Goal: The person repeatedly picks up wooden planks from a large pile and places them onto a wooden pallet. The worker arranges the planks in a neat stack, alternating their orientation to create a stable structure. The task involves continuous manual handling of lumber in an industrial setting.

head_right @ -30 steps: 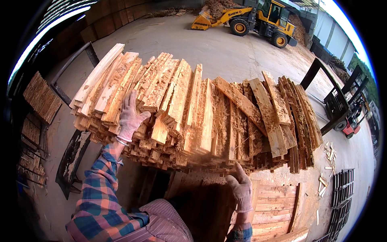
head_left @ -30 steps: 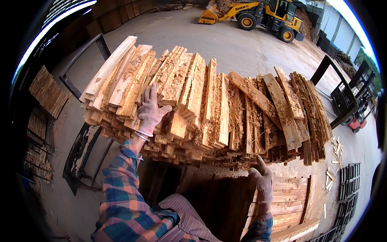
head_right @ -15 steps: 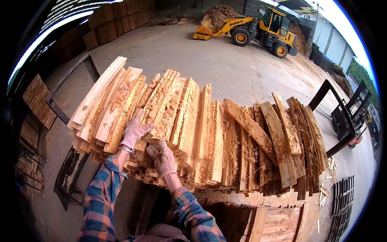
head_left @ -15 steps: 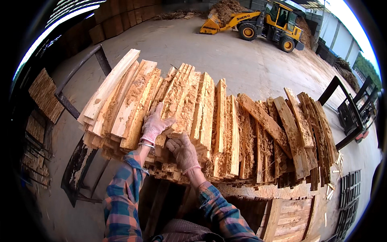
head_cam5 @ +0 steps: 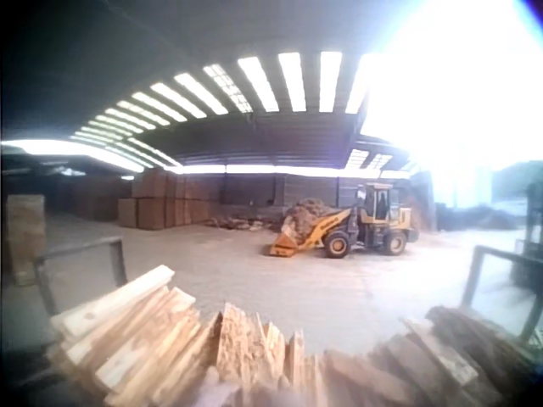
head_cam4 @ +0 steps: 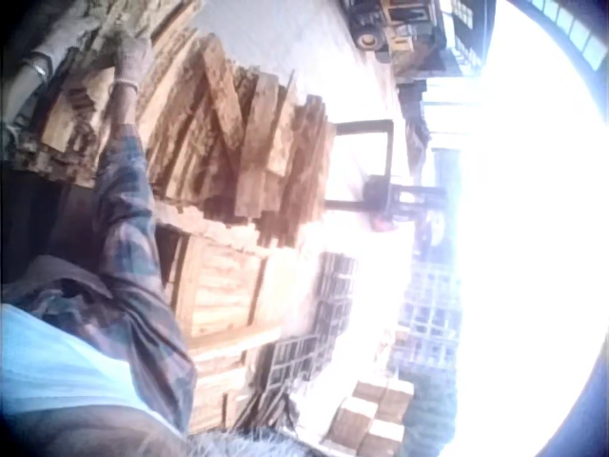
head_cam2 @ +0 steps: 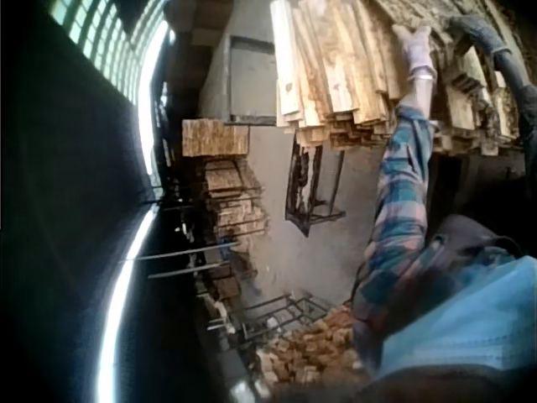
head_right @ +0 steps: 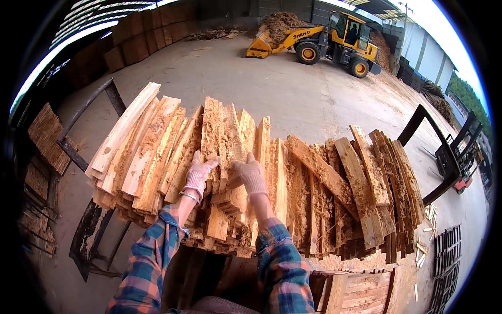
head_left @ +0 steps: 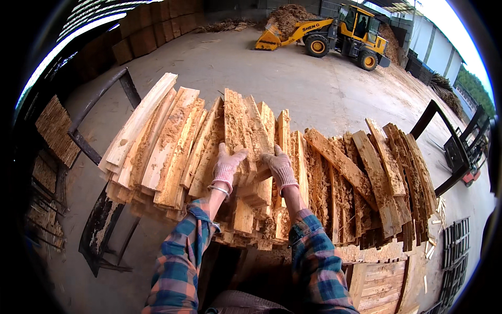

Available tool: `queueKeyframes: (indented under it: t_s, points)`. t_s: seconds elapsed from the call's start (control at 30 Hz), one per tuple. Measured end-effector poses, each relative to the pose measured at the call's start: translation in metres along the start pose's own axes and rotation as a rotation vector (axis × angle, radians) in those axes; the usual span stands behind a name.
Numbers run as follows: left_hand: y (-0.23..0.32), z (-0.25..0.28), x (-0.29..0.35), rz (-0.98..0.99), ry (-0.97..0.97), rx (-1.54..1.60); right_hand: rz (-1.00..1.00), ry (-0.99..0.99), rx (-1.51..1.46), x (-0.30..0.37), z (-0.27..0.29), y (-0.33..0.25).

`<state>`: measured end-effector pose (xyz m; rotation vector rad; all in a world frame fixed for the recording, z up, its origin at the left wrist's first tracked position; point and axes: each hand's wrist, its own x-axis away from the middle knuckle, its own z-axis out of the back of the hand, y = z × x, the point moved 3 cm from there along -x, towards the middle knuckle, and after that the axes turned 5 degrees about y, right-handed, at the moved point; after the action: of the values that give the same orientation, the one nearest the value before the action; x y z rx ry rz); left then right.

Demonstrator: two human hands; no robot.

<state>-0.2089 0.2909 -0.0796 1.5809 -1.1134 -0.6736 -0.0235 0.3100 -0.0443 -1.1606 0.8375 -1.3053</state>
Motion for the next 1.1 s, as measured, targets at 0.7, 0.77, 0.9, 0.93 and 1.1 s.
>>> queueKeyframes:
  t_s: [0.7, 0.77, 0.9, 0.93, 1.1]
  points:
    - [-0.037, 0.020, 0.200, -0.075, -0.108, 0.318, 0.002, -0.247, -0.322, 0.092, 0.023, 0.036]
    - [-0.038, 0.026, 0.203, 0.002, 0.012, 0.704, -0.001, -0.370, -0.315, 0.109, 0.014, 0.027]
    - [-0.039, 0.023, 0.187, 0.209, 0.032, 0.531, -0.111, -0.273, -0.252, 0.120, 0.015, 0.018]
    - [-0.044, 0.021, 0.186, 0.253, -0.102, 0.693, -0.066, -0.311, -0.273, 0.123, 0.018, 0.012]
    - [-0.068, 0.021, 0.246, 0.309, -0.149, 0.556, 0.299, -0.357, 0.307, 0.149, 0.031, -0.073]
